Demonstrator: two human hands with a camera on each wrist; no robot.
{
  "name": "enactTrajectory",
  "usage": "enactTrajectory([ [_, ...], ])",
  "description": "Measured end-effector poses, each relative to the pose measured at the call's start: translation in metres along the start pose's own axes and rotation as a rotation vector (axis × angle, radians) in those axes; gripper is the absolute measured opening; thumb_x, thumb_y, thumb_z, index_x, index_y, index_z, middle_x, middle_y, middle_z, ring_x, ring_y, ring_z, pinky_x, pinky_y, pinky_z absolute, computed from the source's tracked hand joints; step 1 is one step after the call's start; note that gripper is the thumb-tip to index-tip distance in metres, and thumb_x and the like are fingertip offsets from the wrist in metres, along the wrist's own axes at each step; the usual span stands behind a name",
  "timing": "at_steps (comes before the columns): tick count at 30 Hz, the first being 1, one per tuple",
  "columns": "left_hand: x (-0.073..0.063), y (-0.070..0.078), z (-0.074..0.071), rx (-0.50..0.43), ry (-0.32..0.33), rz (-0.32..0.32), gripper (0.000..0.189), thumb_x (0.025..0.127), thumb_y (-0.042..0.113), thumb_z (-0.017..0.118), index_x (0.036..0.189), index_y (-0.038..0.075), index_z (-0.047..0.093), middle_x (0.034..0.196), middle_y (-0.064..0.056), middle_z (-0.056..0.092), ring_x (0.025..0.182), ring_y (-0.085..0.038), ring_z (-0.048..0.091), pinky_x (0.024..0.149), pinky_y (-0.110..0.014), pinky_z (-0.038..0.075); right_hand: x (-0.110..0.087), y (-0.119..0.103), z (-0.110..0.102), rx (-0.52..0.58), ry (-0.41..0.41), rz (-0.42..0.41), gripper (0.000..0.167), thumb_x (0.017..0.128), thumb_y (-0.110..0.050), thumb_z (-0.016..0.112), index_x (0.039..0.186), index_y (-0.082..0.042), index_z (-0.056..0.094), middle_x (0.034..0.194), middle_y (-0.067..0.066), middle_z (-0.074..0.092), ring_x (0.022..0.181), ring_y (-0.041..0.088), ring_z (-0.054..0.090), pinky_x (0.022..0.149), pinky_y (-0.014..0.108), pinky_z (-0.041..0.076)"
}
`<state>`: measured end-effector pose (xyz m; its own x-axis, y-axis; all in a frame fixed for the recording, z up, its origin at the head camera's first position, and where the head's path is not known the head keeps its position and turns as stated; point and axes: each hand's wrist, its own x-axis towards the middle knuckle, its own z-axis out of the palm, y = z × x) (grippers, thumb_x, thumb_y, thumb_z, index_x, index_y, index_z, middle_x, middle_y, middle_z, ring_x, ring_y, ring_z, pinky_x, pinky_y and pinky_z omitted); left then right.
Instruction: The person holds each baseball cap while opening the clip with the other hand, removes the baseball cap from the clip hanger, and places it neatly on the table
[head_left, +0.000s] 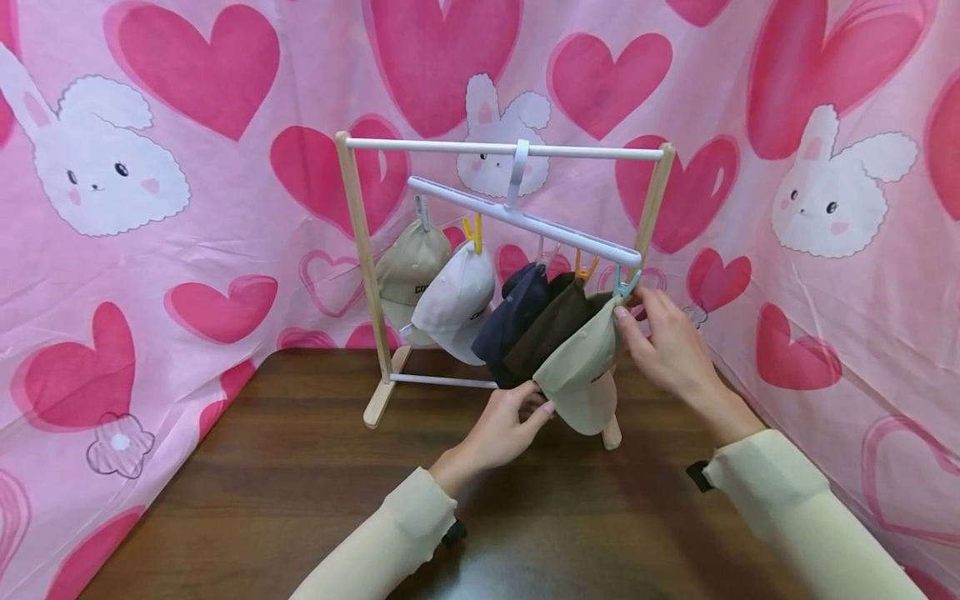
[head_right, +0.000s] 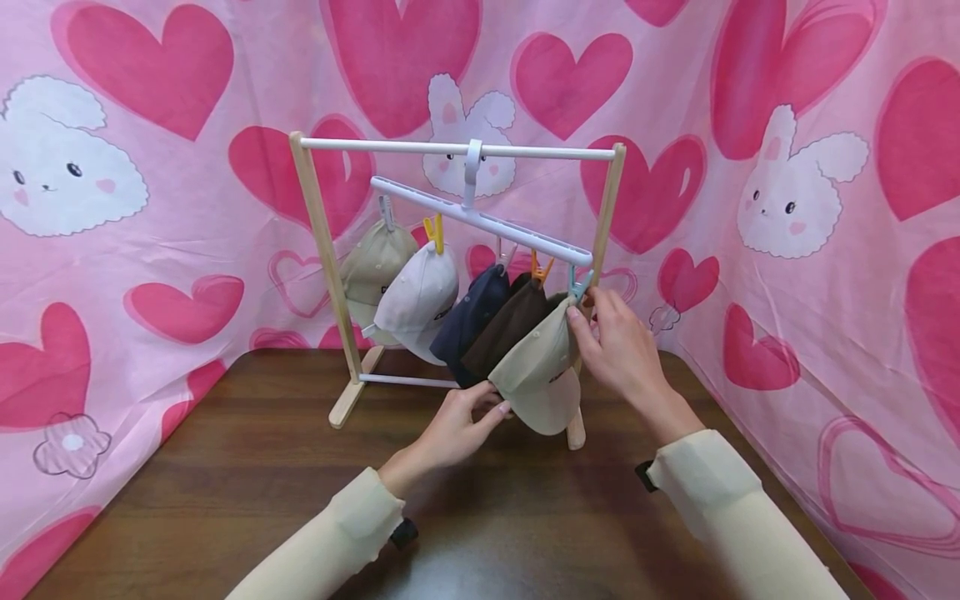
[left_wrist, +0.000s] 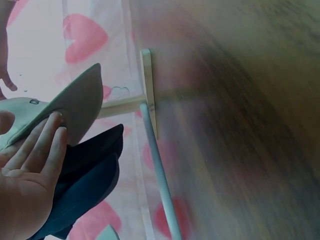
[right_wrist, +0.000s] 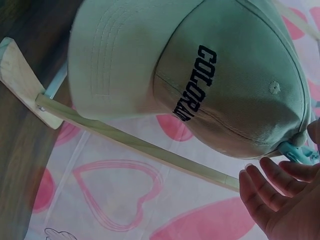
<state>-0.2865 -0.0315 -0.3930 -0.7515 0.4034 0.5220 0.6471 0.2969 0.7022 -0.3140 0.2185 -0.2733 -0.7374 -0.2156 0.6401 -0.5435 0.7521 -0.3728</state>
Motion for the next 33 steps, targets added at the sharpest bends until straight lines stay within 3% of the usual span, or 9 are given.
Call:
enactTrajectory([
  [8, 0.002, -0.001, 0.005, -0.031, 0.042, -0.013, 0.021, 0.103, 0.015, 0.063, 0.120, 0.004, 0.067, 0.104, -0.012, 0.077, 0.088, -0.014, 0.074, 0.078, -0.021, 0.057, 0.001, -0.001, 0.001, -0.001, 0.012, -0.006, 0.040, 0.105, -0.035, 0.055, 0.131, -0.004, 0.058, 0.115, 0.017, 0.063, 0.095, 0.032, 0.066, 0.078, 0.055, 0.055],
  [14, 0.003, -0.001, 0.007, -0.069, 0.052, -0.030, 0.026, 0.103, 0.015, 0.062, 0.126, 0.003, 0.065, 0.111, -0.011, 0.076, 0.096, -0.022, 0.075, 0.087, -0.024, 0.057, 0.003, -0.005, -0.001, 0.000, 0.013, 0.002, 0.040, 0.104, -0.036, 0.055, 0.128, -0.004, 0.059, 0.114, 0.017, 0.064, 0.095, 0.033, 0.065, 0.075, 0.054, 0.056],
  [21, 0.004, 0.001, 0.008, -0.091, 0.068, -0.068, 0.028, 0.103, 0.015, 0.063, 0.129, 0.004, 0.065, 0.117, -0.010, 0.074, 0.102, -0.024, 0.074, 0.090, -0.029, 0.057, 0.005, -0.008, -0.003, 0.003, 0.030, -0.002, 0.037, 0.104, -0.034, 0.057, 0.124, -0.004, 0.062, 0.110, 0.015, 0.065, 0.089, 0.029, 0.064, 0.067, 0.045, 0.055],
  [30, 0.005, 0.022, 0.005, -0.118, 0.083, -0.100, 0.029, 0.101, 0.001, 0.061, 0.129, -0.006, 0.062, 0.119, -0.021, 0.071, 0.103, -0.033, 0.073, 0.089, -0.031, 0.058, 0.009, -0.011, -0.003, 0.006, 0.081, 0.027, 0.036, 0.103, -0.036, 0.058, 0.119, -0.005, 0.068, 0.104, 0.014, 0.070, 0.083, 0.029, 0.068, 0.064, 0.044, 0.056],
  [33, 0.005, 0.023, 0.006, -0.122, 0.093, -0.103, 0.030, 0.100, 0.000, 0.062, 0.129, -0.006, 0.062, 0.120, -0.021, 0.071, 0.103, -0.033, 0.072, 0.089, -0.032, 0.058, 0.010, -0.013, -0.004, -0.012, 0.098, 0.038, 0.037, 0.103, -0.038, 0.058, 0.117, -0.005, 0.070, 0.102, 0.015, 0.072, 0.083, 0.030, 0.067, 0.064, 0.045, 0.054],
])
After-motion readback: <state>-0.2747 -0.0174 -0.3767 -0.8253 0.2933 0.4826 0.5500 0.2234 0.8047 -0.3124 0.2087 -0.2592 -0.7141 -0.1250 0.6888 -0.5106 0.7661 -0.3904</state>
